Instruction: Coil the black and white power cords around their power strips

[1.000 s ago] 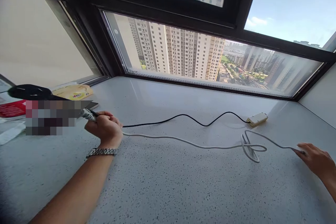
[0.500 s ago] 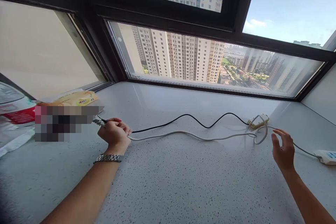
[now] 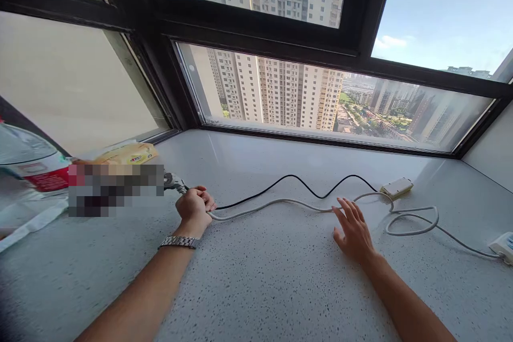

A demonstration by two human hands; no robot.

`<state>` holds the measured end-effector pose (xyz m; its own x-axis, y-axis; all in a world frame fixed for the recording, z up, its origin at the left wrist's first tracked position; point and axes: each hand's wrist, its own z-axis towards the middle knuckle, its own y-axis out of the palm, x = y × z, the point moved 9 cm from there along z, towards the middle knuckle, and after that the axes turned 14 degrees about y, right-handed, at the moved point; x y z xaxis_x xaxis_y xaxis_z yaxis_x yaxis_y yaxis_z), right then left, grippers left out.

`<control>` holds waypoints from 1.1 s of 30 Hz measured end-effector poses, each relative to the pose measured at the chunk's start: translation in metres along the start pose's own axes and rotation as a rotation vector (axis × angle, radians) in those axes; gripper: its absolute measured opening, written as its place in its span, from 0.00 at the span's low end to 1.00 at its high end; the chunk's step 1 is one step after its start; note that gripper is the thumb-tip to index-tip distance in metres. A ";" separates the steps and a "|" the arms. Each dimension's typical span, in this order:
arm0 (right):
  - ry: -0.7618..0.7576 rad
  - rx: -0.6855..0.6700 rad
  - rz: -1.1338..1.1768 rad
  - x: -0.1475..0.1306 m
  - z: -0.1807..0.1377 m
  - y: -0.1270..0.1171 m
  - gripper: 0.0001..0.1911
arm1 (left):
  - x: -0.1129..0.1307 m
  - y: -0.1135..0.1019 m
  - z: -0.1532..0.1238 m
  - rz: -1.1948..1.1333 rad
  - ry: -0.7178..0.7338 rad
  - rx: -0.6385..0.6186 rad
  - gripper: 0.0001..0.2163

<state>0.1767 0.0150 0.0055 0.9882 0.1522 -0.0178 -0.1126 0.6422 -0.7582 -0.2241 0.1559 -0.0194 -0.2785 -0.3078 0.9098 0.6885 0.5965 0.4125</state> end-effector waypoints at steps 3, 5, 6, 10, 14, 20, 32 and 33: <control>0.133 -0.068 -0.110 0.035 0.007 0.018 0.28 | -0.004 0.003 0.000 0.027 -0.042 -0.033 0.04; 0.281 -0.045 -0.218 0.064 0.017 0.017 0.28 | -0.005 0.004 0.000 0.045 -0.056 -0.055 0.04; 0.354 -0.039 -0.275 0.076 0.023 0.015 0.27 | -0.005 0.005 0.000 0.053 -0.061 -0.067 0.04; 0.421 -0.216 -0.442 0.084 0.055 0.032 0.32 | -0.007 0.009 -0.001 0.083 -0.081 -0.115 0.03; 0.135 -0.558 -0.367 0.038 0.080 0.075 0.41 | -0.007 0.010 -0.001 0.107 -0.090 -0.141 0.03; 0.037 -0.752 -0.257 0.026 0.096 0.095 0.26 | -0.007 0.010 -0.002 0.123 -0.088 -0.147 0.04; 0.697 -0.670 -0.199 0.205 0.019 0.032 0.23 | -0.004 0.004 0.007 0.208 -0.116 -0.154 0.02; 0.754 -0.677 -0.167 0.221 0.011 0.028 0.24 | -0.005 0.005 0.006 0.231 -0.132 -0.173 0.02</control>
<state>0.3905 0.0748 -0.0130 0.8205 -0.5618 -0.1063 -0.1165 0.0178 -0.9930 -0.2233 0.1644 -0.0215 -0.1785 -0.0730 0.9812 0.8443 0.5007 0.1908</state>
